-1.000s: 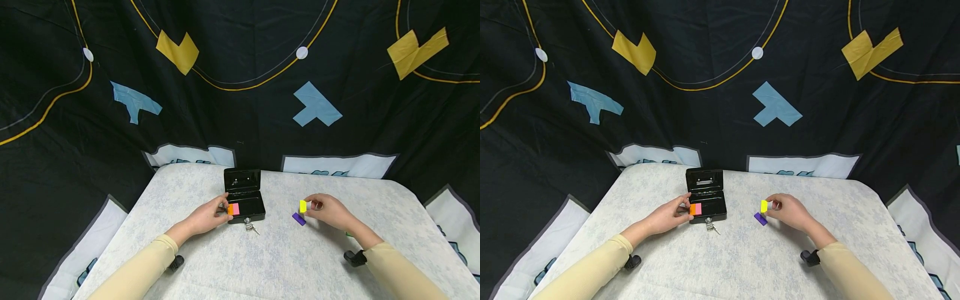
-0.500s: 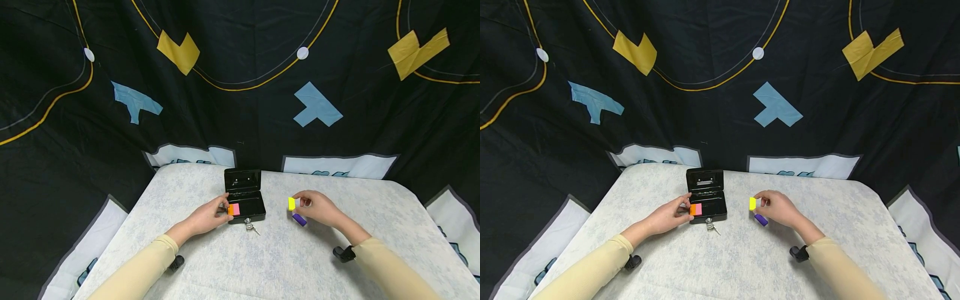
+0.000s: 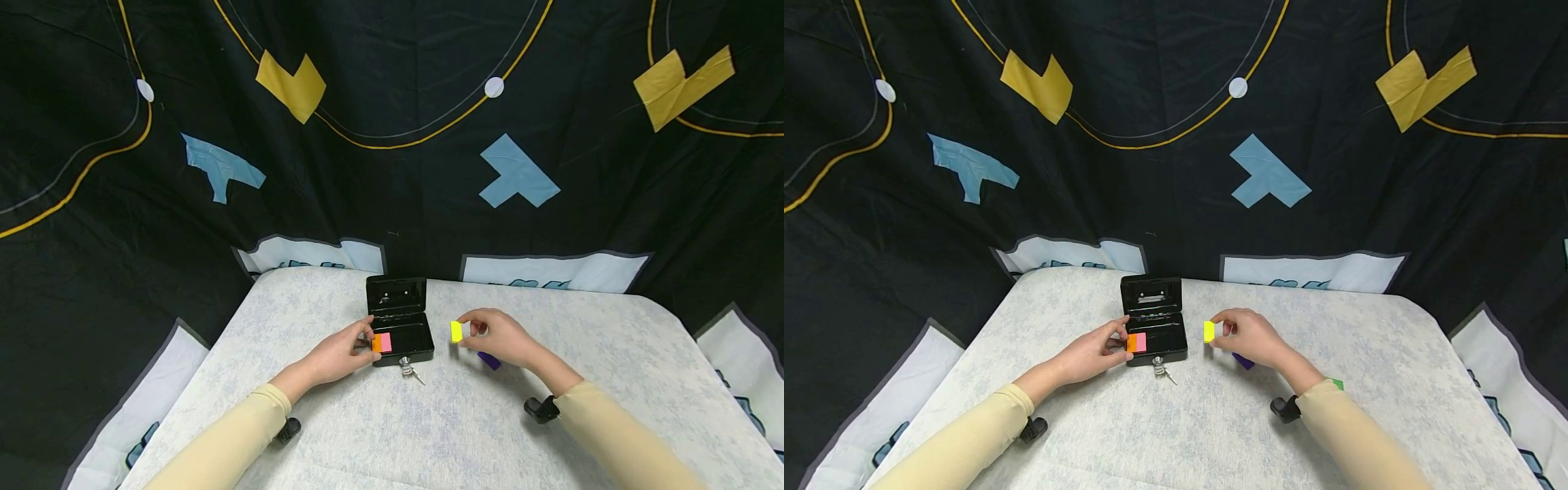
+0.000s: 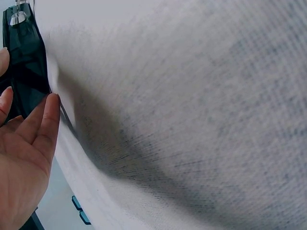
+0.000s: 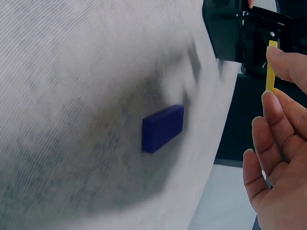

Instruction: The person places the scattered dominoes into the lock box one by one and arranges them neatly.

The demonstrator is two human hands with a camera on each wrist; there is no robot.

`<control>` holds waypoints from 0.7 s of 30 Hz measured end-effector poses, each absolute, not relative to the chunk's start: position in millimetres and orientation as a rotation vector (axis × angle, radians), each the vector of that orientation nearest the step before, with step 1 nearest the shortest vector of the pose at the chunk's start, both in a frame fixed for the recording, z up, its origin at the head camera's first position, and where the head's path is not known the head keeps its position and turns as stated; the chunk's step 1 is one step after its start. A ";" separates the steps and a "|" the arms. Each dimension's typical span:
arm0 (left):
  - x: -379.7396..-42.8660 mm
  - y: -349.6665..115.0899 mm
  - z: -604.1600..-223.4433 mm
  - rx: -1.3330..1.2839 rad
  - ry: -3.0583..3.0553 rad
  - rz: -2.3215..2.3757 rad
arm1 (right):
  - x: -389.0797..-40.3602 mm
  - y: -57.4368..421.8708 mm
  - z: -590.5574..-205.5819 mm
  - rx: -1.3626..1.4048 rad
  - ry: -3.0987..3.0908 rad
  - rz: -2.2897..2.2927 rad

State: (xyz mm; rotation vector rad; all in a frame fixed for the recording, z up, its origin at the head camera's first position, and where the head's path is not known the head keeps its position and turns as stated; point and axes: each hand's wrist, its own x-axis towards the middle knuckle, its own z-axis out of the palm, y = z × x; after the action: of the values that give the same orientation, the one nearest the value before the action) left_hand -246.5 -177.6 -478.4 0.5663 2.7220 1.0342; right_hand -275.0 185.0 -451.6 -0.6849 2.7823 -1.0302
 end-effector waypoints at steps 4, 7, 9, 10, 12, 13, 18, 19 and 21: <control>-246.4 -177.7 -478.2 0.572 2.719 1.037 | -275.7 176.7 -450.5 -0.718 2.779 -1.024; -246.6 -177.9 -478.6 0.575 2.718 1.036 | -276.4 170.8 -449.4 -0.732 2.779 -1.027; -246.8 -178.1 -479.0 0.575 2.718 1.036 | -277.1 167.3 -449.4 -0.739 2.783 -1.025; -246.8 -178.2 -479.1 0.574 2.717 1.037 | -277.5 165.6 -449.6 -0.742 2.786 -1.021; -246.7 -178.2 -479.1 0.573 2.717 1.038 | -278.3 161.9 -449.9 -0.751 2.788 -1.018; -246.7 -178.2 -479.0 0.574 2.718 1.039 | -278.5 160.1 -450.1 -0.756 2.788 -1.015; -246.5 -178.2 -478.3 0.573 2.715 1.045 | -279.3 151.8 -449.8 -0.771 2.782 -1.007; -246.5 -178.2 -478.3 0.572 2.715 1.045 | -279.4 150.7 -449.9 -0.779 2.782 -1.002; -246.5 -178.3 -478.2 0.572 2.714 1.045 | -279.9 148.1 -450.1 -0.787 2.782 -0.996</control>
State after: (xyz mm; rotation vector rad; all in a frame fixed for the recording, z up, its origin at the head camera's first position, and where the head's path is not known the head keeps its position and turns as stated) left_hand -246.5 -178.3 -478.2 0.5719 2.7138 1.0449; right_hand -279.9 148.1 -450.1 -0.7874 2.7815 -0.9961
